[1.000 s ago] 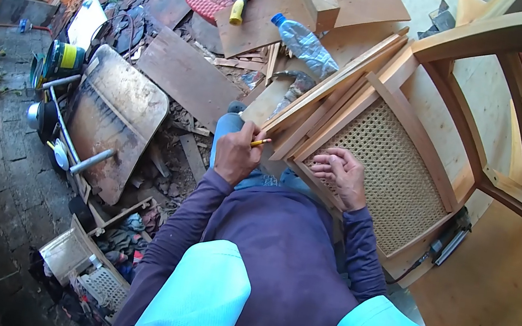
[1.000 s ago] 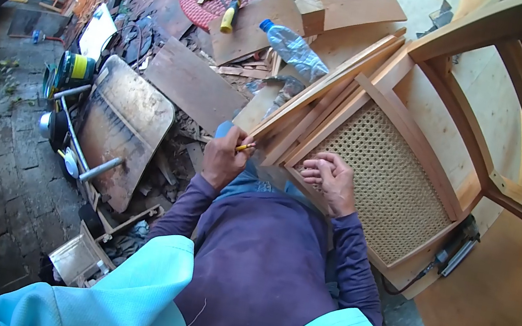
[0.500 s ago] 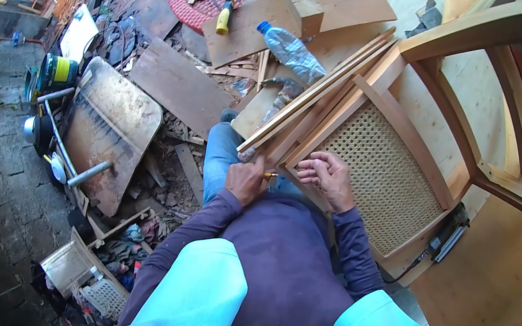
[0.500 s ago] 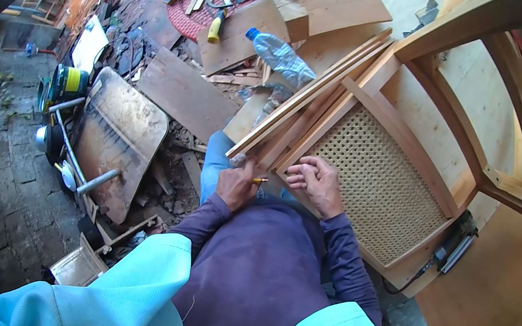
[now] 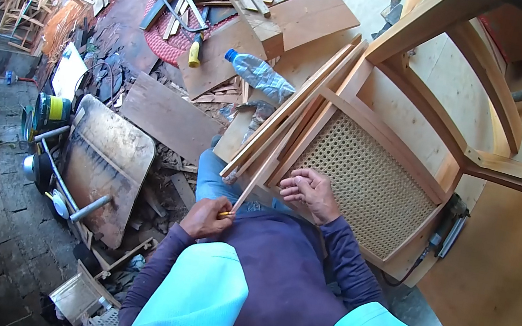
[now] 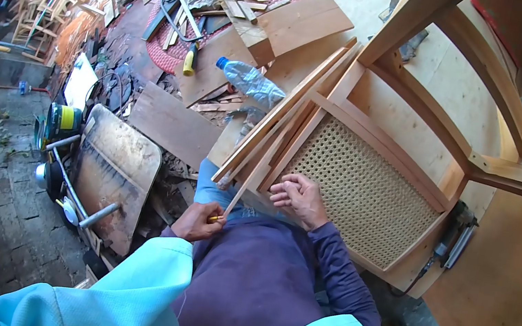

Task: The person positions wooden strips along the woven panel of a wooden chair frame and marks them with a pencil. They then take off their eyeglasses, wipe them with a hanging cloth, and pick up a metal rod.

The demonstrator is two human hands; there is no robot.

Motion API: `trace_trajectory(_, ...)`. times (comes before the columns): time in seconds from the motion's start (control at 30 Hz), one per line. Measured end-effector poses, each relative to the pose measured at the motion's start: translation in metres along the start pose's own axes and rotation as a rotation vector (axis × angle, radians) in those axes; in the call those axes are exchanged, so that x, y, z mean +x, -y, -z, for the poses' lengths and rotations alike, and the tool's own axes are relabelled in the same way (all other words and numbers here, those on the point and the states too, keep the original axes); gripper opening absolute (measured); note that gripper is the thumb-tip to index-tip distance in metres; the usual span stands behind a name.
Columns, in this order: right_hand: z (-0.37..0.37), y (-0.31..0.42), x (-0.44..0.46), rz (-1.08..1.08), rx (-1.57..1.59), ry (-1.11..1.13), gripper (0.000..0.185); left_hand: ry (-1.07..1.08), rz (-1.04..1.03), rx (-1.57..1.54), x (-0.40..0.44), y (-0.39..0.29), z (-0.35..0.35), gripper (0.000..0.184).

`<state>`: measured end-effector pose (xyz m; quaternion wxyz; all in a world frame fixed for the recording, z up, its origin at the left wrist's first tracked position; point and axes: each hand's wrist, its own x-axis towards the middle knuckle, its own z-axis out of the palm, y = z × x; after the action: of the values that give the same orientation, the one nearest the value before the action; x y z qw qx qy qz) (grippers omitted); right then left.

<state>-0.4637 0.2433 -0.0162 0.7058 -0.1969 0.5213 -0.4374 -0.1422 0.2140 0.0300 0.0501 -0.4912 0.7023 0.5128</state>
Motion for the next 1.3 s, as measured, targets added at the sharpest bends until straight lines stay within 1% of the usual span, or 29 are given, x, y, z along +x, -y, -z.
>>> trace_trajectory(0.03,-0.004,-0.001,0.002,-0.02,0.024,0.032,0.029,0.076,0.038,-0.046,-0.008,-0.011,0.013,0.026)
trace_trajectory(0.07,-0.006,0.0,0.004,-0.035,0.046,0.061,0.029,0.077,0.043,-0.037,-0.016,-0.018,0.022,0.026)
trace_trajectory(0.1,-0.009,0.002,0.007,-0.065,0.009,0.111,0.036,0.13,0.098,-0.112,-0.023,-0.024,0.03,0.024)
trace_trajectory(0.2,-0.028,0.002,0.012,-0.071,0.096,0.095,0.033,0.212,0.115,-0.18,-0.038,-0.019,0.046,0.021)
trace_trajectory(0.27,-0.037,0.004,0.017,-0.092,0.106,0.104,0.035,0.339,0.184,-0.315,-0.051,-0.022,0.054,0.02)
trace_trajectory(0.3,-0.04,0.004,0.02,-0.096,0.15,0.125,0.035,0.328,0.235,-0.354,-0.058,-0.025,0.055,0.023)
trace_trajectory(0.33,-0.043,0.003,0.021,-0.097,0.194,0.143,0.035,0.332,0.238,-0.352,-0.066,-0.016,0.054,0.023)
trace_trajectory(0.4,-0.044,-0.003,0.024,-0.135,0.304,0.185,0.031,0.382,0.125,-0.243,-0.075,0.009,0.054,0.027)
trace_trajectory(0.47,-0.048,-0.005,0.023,-0.184,0.418,0.231,0.029,0.293,0.243,-0.275,-0.095,-0.012,0.061,0.029)
trace_trajectory(0.53,-0.054,-0.011,0.02,-0.268,0.435,0.234,0.031,0.113,0.176,-0.139,-0.123,0.005,0.063,0.024)
trace_trajectory(0.57,-0.057,-0.014,0.018,-0.235,0.427,0.293,0.038,0.132,0.208,0.149,-0.135,0.016,0.07,0.023)
trace_trajectory(0.6,-0.064,-0.013,0.016,-0.231,0.402,0.311,0.038,0.146,0.236,0.439,-0.144,0.024,0.075,0.022)
trace_trajectory(0.63,-0.069,-0.005,0.009,-0.221,0.361,0.339,0.036,0.158,0.223,0.446,-0.154,0.028,0.073,0.022)
trace_trajectory(0.67,-0.072,0.0,0.003,-0.214,0.321,0.362,0.035,0.015,0.163,0.46,-0.164,0.031,0.07,0.021)
trace_trajectory(0.7,-0.074,-0.007,0.001,-0.153,0.37,0.373,0.034,-0.04,0.119,0.465,-0.161,0.026,0.072,0.021)
trace_trajectory(0.73,-0.073,-0.007,-0.002,-0.115,0.379,0.351,0.033,-0.096,0.076,0.472,-0.157,0.017,0.074,0.021)
trace_trajectory(0.8,-0.056,0.001,-0.012,-0.025,0.491,0.291,0.028,-0.219,0.127,0.163,-0.146,-0.004,0.074,0.018)
trace_trajectory(0.83,-0.04,0.006,-0.016,0.047,0.502,0.297,0.021,-0.277,-0.003,0.201,-0.131,-0.006,0.071,0.02)
trace_trajectory(0.87,-0.022,0.012,-0.026,0.124,0.526,0.263,0.022,-0.283,-0.024,0.115,-0.111,0.001,0.069,0.021)
trace_trajectory(0.9,-0.005,0.023,-0.041,0.11,0.504,0.182,0.024,-0.287,-0.047,0.029,-0.092,0.007,0.066,0.021)
trace_trajectory(0.93,0.013,0.016,-0.046,0.258,0.551,0.132,0.025,-0.291,-0.069,-0.057,-0.073,0.014,0.064,0.022)
trace_trajectory(0.97,0.033,0.007,-0.051,0.294,0.502,0.042,0.027,-0.21,-0.016,-0.228,-0.051,0.008,0.065,0.025)
trace_trajectory(1.0,0.052,0.009,-0.062,0.353,0.473,0.037,0.028,-0.159,-0.034,-0.129,-0.027,-0.023,0.067,0.028)
trace_trajectory(1.03,0.067,0.001,-0.069,0.398,0.559,0.006,0.03,-0.166,-0.125,-0.083,-0.002,-0.036,0.06,0.029)
trace_trajectory(1.07,0.078,-0.001,-0.081,0.427,0.622,-0.067,0.029,-0.153,-0.307,0.112,0.021,-0.049,0.059,0.031)
trace_trajectory(1.1,0.087,-0.005,-0.091,0.455,0.636,-0.135,0.029,-0.092,-0.213,-0.078,0.036,-0.06,0.049,0.031)
trace_trajectory(1.13,0.094,-0.008,-0.101,0.48,0.646,-0.206,0.03,-0.077,-0.217,-0.08,0.049,-0.07,0.044,0.031)
trace_trajectory(1.23,0.104,-0.011,-0.127,0.586,0.641,-0.273,0.03,0.092,-0.385,-0.024,0.085,-0.094,0.028,0.026)
trace_trajectory(1.3,0.107,-0.013,-0.141,0.63,0.62,-0.314,0.031,0.147,-0.405,-0.011,0.103,-0.106,0.013,0.026)
